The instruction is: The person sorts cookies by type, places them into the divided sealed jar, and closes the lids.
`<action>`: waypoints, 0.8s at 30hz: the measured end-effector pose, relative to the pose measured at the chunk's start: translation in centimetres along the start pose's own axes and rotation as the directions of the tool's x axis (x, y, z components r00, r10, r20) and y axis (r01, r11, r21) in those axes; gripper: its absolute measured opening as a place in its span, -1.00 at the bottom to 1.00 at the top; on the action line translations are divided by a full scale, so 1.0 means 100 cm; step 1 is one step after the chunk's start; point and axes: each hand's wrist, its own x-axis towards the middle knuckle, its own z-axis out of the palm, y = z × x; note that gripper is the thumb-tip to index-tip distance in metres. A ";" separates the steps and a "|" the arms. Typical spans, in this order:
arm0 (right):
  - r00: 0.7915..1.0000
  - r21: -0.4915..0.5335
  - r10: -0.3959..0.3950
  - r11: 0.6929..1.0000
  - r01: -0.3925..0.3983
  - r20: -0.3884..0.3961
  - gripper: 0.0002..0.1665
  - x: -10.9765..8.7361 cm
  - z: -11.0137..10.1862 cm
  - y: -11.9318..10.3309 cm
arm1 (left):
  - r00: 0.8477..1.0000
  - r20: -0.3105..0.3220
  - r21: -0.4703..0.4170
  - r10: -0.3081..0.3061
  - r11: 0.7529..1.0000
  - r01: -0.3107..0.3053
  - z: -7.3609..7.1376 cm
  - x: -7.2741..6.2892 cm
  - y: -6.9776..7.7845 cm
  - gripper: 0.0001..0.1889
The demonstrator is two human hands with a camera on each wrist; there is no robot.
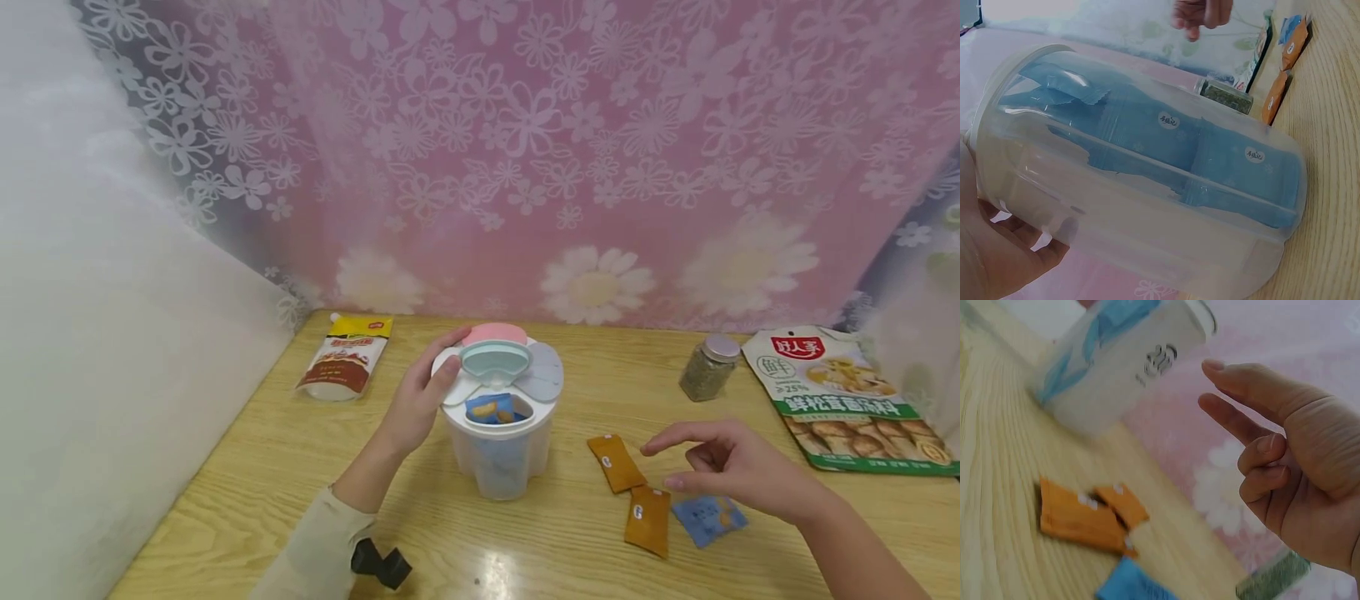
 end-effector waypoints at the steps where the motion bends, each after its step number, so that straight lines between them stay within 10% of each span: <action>1: 1.000 0.008 0.022 1.000 -0.022 0.011 -0.46 -0.005 -0.002 0.004 | 1.000 0.002 -0.002 -0.001 1.000 0.001 0.000 0.000 0.000 -0.44; 17: 0.928 0.140 0.330 0.924 -0.355 0.176 -0.43 -0.051 -0.025 0.044 | 1.000 0.012 -0.009 -0.011 1.000 0.011 0.000 0.000 0.001 -0.44; 24: 0.926 0.129 0.339 0.924 -0.361 0.166 -0.47 -0.060 -0.028 0.060 | 1.000 0.009 0.000 -0.012 1.000 0.012 0.000 0.000 0.001 -0.44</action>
